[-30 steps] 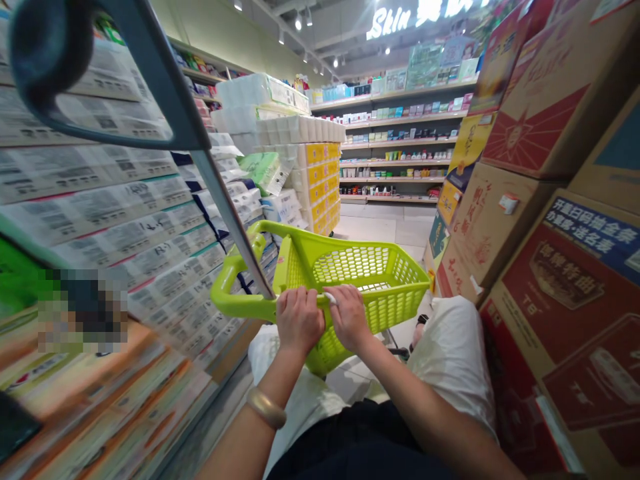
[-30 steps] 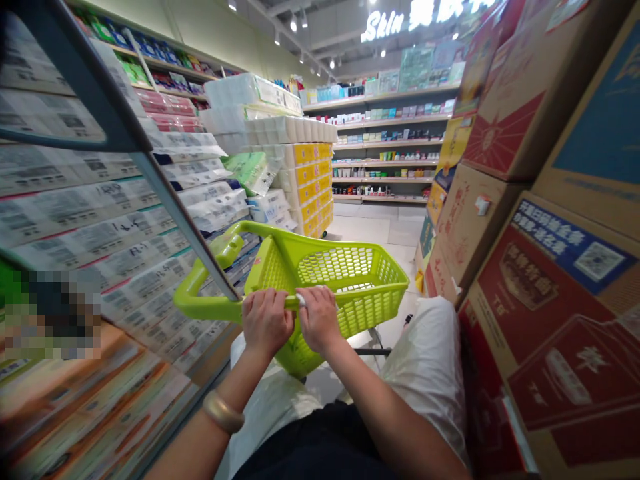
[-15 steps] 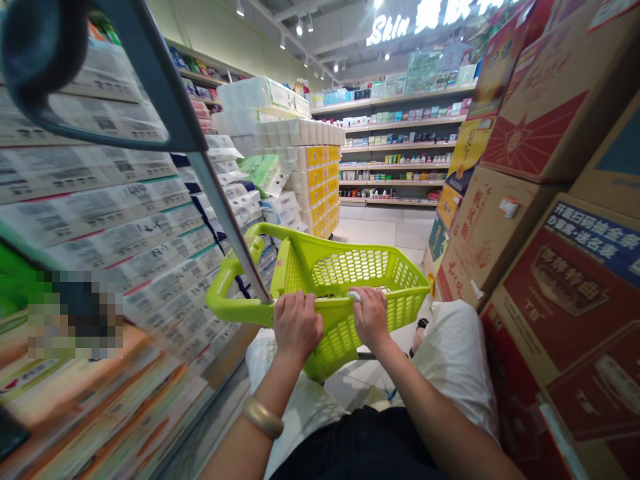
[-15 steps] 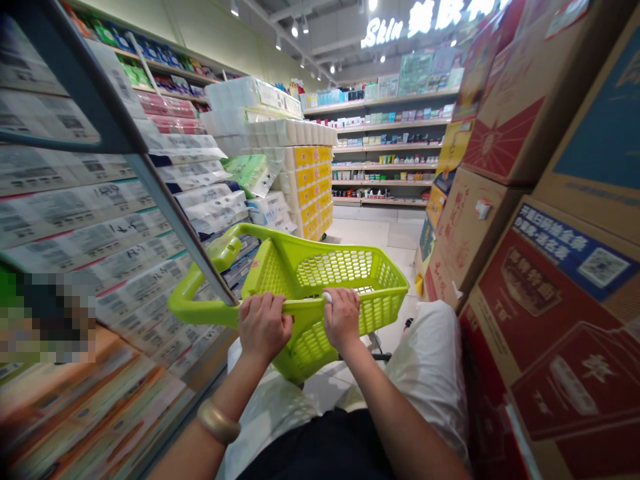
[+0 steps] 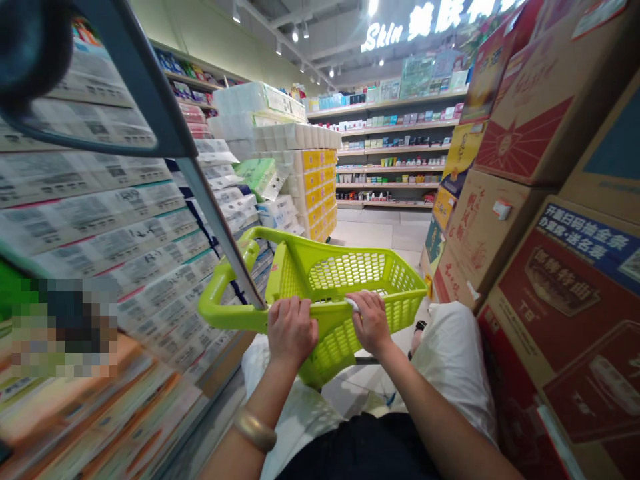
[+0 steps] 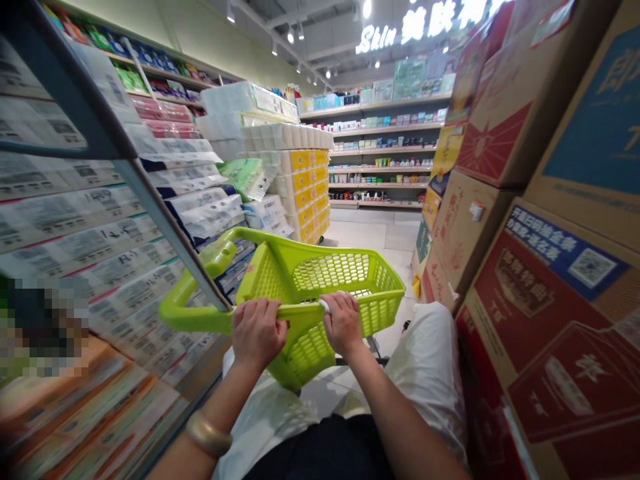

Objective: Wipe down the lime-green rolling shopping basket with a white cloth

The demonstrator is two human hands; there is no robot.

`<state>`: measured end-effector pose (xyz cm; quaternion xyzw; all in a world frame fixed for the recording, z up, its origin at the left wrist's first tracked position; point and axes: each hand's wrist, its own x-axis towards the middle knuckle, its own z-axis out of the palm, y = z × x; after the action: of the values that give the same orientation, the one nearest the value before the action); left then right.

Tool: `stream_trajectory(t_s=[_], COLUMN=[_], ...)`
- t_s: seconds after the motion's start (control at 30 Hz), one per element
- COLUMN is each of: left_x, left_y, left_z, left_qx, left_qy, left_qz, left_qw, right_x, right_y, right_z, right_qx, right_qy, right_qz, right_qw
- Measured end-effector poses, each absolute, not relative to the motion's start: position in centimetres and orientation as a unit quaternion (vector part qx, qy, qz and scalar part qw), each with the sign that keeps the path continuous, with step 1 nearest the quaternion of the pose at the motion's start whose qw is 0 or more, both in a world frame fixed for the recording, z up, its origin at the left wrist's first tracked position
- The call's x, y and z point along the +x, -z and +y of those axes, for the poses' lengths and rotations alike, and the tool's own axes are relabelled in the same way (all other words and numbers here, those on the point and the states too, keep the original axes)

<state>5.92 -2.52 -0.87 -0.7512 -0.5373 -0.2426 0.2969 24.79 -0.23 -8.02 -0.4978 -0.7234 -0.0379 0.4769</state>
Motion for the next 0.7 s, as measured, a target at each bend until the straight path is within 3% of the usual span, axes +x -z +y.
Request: stream_trajectory(t_s=[0.3,0.53,0.7], left_x=[6.1,6.1,5.9], left_y=[0.9,0.6,0.6], left_z=[-2.6,-2.6,-2.6], left_qx=[-0.750,-0.747,-0.751], left_qy=[0.246,0.242,0.235], left_qz=[-0.552,-0.559,-0.552], left_qw=[0.268,0.266,0.275], right_x=[25.7,18.5,19.5], right_y=[8.6,5.3,5.2], right_z=[0.0,-1.2,-1.0], right_qx=[-0.590,-0.490,-0.458], right_qy=[0.069,-0.022,-0.023], right_qz=[-0.634,-0.725,-0.760], right_qw=[0.495,0.483,0.461])
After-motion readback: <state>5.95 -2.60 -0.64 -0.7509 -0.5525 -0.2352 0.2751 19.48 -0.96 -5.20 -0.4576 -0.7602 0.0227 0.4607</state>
